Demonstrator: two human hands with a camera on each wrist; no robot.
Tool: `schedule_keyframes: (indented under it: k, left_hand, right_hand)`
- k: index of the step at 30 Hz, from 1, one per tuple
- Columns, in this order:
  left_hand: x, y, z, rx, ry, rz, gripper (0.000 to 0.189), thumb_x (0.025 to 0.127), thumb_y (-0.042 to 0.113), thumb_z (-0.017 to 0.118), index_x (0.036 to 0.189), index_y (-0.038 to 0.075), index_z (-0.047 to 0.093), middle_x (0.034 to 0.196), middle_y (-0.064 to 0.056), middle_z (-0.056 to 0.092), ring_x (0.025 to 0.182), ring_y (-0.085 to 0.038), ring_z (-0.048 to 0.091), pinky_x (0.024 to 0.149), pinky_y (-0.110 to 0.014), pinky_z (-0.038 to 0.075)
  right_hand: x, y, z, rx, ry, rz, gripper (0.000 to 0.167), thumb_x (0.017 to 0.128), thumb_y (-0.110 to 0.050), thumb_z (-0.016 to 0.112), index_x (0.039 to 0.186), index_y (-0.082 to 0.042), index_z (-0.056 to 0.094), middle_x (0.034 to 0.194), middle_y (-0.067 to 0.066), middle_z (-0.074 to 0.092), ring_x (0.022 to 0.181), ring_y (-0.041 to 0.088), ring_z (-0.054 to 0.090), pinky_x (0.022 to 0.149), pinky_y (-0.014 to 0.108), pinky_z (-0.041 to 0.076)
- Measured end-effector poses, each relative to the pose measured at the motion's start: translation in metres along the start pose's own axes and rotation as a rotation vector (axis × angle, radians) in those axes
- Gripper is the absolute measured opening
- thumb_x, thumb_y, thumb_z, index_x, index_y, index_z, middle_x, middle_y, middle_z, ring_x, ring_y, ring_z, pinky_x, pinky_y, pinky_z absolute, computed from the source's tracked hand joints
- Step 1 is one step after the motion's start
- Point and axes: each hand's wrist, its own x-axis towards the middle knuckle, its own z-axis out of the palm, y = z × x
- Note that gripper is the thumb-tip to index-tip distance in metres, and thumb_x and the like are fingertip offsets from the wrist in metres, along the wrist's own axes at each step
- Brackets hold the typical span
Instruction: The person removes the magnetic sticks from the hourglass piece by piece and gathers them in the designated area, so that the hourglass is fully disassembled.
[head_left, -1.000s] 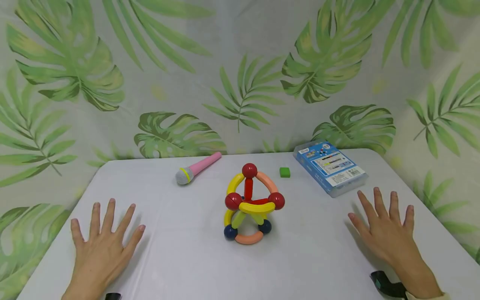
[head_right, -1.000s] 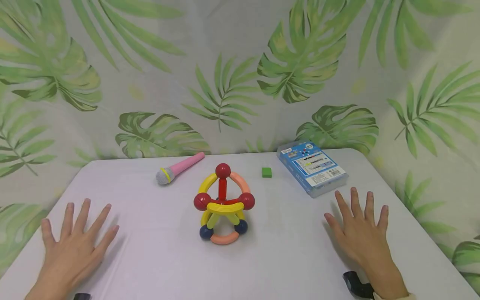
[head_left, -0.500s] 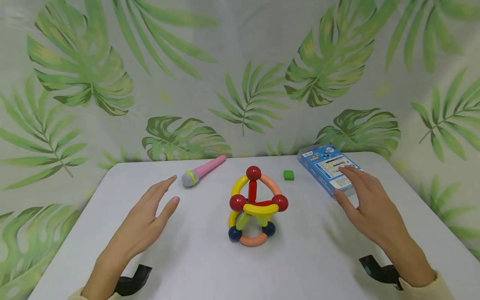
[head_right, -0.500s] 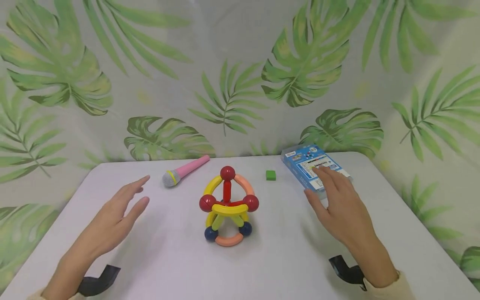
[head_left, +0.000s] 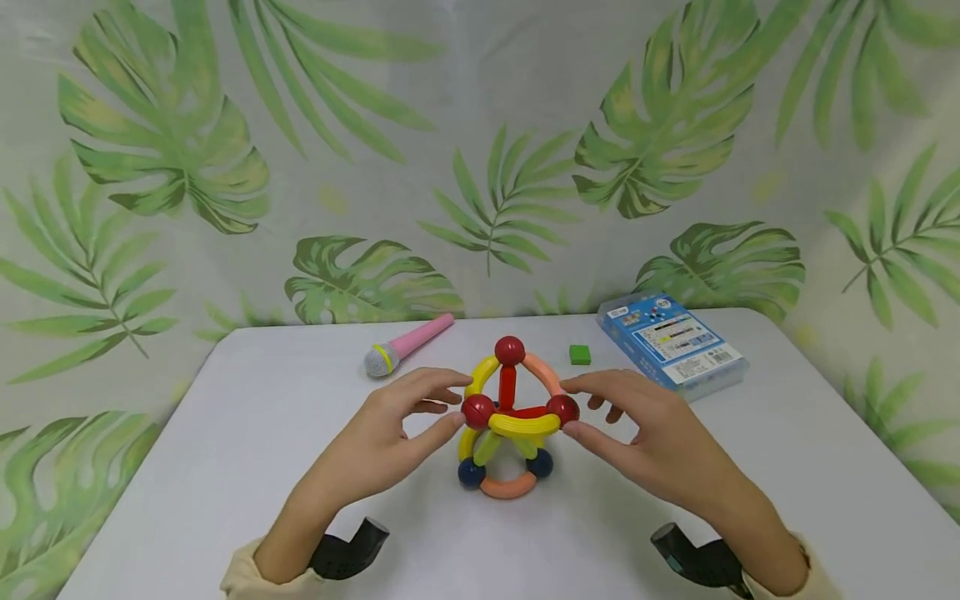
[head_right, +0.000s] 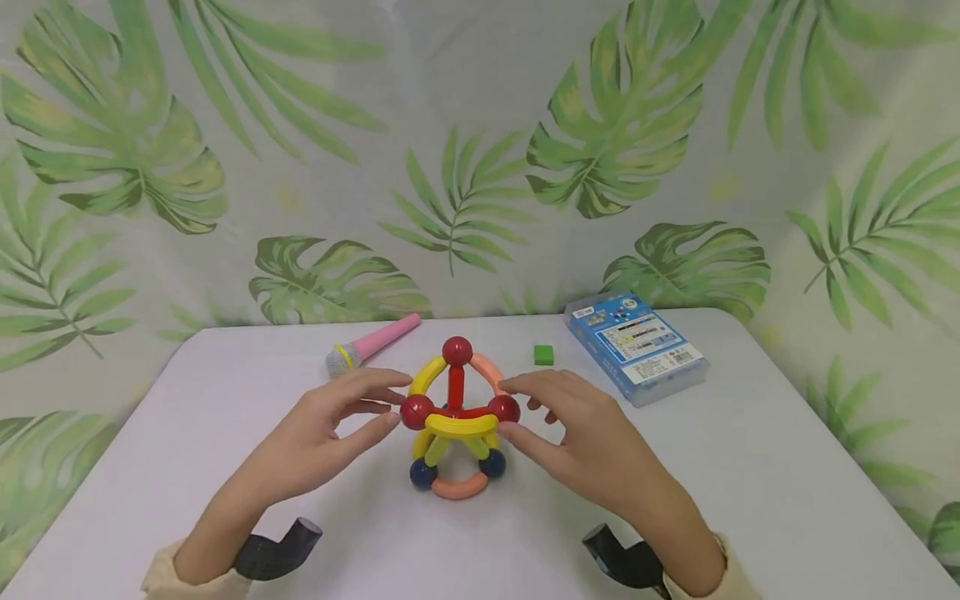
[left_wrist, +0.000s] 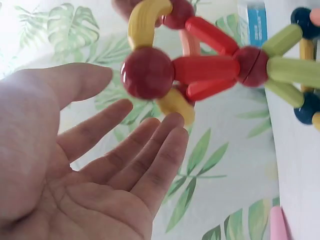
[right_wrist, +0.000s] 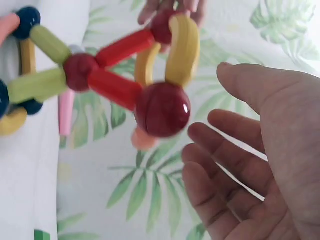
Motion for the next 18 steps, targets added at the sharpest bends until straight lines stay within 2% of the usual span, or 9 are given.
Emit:
schedule_keyframes:
  k: [4, 8, 12, 18]
  left_hand:
    - [0.001, 0.003, 0.006, 0.008, 0.008, 0.063, 0.034, 0.096, 0.013, 0.075, 0.129, 0.014, 0.067, 0.129, 0.006, 0.066, 0.112, -0.010, 0.066, 0.097, -0.030, 0.058]
    - [0.002, 0.003, 0.007, 0.040, 0.025, 0.089, 0.033, 0.094, 0.011, 0.077, 0.126, 0.014, 0.068, 0.124, 0.007, 0.067, 0.107, -0.008, 0.065, 0.091, -0.030, 0.060]
    - [0.001, 0.002, 0.007, 0.065, 0.023, 0.110, 0.032, 0.094, 0.012, 0.077, 0.125, 0.015, 0.069, 0.121, 0.008, 0.068, 0.104, -0.008, 0.063, 0.085, -0.027, 0.059]
    - [0.000, 0.001, 0.007, 0.057, -0.009, 0.167, 0.027, 0.094, 0.014, 0.078, 0.120, 0.017, 0.070, 0.115, 0.010, 0.069, 0.099, -0.007, 0.063, 0.080, -0.025, 0.058]
  right_hand:
    - [-0.001, -0.009, 0.010, -0.005, 0.022, -0.073, 0.047, 0.081, -0.013, 0.089, 0.124, -0.022, 0.072, 0.118, -0.013, 0.070, 0.096, 0.004, 0.059, 0.073, 0.020, 0.058]
    - [-0.002, -0.013, 0.019, -0.029, 0.025, -0.123, 0.046, 0.079, -0.007, 0.089, 0.122, -0.019, 0.075, 0.118, -0.009, 0.072, 0.101, 0.008, 0.068, 0.080, 0.023, 0.062]
    - [-0.002, -0.014, 0.024, -0.026, 0.011, -0.134, 0.050, 0.079, -0.001, 0.087, 0.125, -0.017, 0.074, 0.120, -0.006, 0.073, 0.106, 0.014, 0.073, 0.084, 0.025, 0.061]
    - [-0.002, -0.013, 0.030, -0.044, 0.020, -0.147, 0.049, 0.079, -0.004, 0.089, 0.123, -0.016, 0.075, 0.122, -0.005, 0.071, 0.103, 0.013, 0.072, 0.083, 0.026, 0.062]
